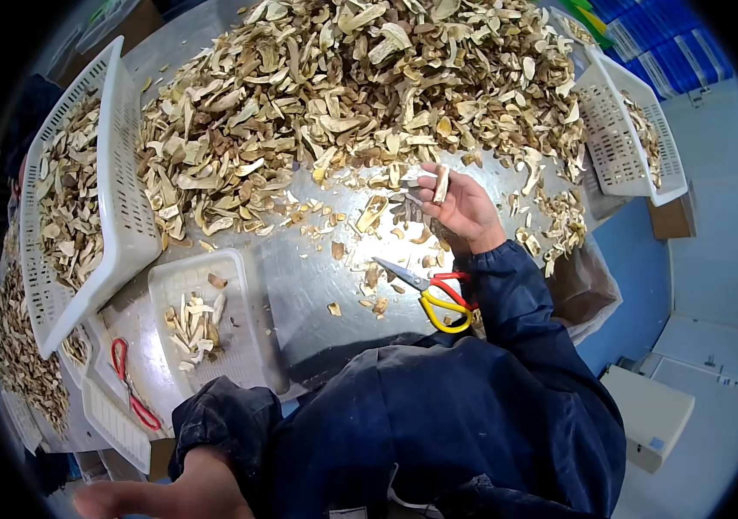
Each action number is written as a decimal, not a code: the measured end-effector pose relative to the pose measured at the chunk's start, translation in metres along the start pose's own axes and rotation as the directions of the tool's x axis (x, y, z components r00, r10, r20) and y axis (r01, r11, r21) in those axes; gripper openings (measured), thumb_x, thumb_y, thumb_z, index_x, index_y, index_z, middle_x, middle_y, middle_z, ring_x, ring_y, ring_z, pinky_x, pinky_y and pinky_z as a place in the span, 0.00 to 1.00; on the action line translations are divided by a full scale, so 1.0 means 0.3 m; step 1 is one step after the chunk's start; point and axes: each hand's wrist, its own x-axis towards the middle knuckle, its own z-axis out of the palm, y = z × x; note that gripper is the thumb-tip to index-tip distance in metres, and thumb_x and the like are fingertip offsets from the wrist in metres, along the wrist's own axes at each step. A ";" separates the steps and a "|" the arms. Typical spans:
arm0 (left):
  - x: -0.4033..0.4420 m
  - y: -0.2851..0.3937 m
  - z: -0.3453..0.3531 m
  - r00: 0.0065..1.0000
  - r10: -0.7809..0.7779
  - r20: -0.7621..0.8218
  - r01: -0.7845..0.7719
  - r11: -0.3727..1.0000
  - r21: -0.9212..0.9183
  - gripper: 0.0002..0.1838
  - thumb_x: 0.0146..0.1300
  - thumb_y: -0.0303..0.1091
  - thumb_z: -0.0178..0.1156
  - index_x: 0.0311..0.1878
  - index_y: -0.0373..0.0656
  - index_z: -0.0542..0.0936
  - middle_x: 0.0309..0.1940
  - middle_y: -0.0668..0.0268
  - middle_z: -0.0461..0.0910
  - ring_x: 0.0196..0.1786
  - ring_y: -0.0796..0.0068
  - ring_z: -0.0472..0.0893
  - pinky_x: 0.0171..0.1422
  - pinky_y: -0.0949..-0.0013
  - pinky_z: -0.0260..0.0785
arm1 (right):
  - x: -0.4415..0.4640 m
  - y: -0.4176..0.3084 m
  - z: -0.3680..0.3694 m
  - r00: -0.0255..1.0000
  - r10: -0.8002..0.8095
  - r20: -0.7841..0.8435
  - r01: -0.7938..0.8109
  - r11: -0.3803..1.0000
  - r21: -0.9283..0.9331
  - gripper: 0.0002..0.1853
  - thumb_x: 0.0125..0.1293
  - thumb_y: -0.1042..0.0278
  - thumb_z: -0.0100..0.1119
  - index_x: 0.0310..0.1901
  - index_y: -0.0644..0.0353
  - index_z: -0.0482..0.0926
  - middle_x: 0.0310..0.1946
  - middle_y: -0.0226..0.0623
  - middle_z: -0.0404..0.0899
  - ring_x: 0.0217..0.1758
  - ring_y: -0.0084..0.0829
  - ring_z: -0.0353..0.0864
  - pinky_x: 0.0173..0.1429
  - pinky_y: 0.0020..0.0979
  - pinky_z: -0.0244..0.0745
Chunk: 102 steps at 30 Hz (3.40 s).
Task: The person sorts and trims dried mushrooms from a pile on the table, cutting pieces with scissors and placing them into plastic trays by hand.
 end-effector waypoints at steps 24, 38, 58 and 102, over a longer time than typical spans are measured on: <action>-0.592 -0.239 0.141 -0.159 -0.971 0.178 0.986 -0.146 0.084 0.14 0.61 0.25 0.58 0.51 0.36 0.78 0.39 0.60 0.80 0.41 0.75 0.80 0.44 0.74 0.70 | -0.168 0.247 0.315 0.973 0.113 -0.200 -0.228 0.570 -0.790 0.10 0.67 0.66 0.52 0.40 0.63 0.79 0.18 0.22 0.71 0.19 0.12 0.67 0.24 0.18 0.61; -0.567 -0.177 0.168 0.033 -0.996 0.088 0.934 0.062 0.352 0.11 0.56 0.23 0.60 0.44 0.41 0.82 0.33 0.61 0.80 0.33 0.73 0.80 0.37 0.74 0.69 | -0.187 0.269 0.330 0.990 -0.021 -0.140 -0.120 0.389 -0.914 0.10 0.61 0.74 0.49 0.37 0.66 0.80 0.17 0.28 0.74 0.18 0.14 0.69 0.22 0.19 0.62; -0.642 -0.174 0.145 -0.228 -0.960 0.159 0.908 -0.269 -0.322 0.11 0.66 0.28 0.52 0.50 0.38 0.75 0.40 0.67 0.78 0.41 0.80 0.77 0.47 0.76 0.70 | -0.194 0.262 0.311 0.992 0.089 -0.087 -0.122 0.553 -0.824 0.11 0.69 0.68 0.50 0.33 0.66 0.79 0.22 0.30 0.81 0.19 0.15 0.74 0.22 0.17 0.66; -0.778 -0.201 0.128 -0.155 -0.803 0.575 0.225 -0.596 -0.771 0.06 0.71 0.35 0.47 0.38 0.46 0.67 0.31 0.72 0.64 0.32 0.82 0.66 0.31 0.81 0.62 | 0.042 0.056 0.075 0.784 -0.599 0.164 -0.220 -0.514 -0.829 0.09 0.60 0.64 0.58 0.37 0.59 0.80 0.27 0.44 0.81 0.30 0.48 0.79 0.34 0.39 0.73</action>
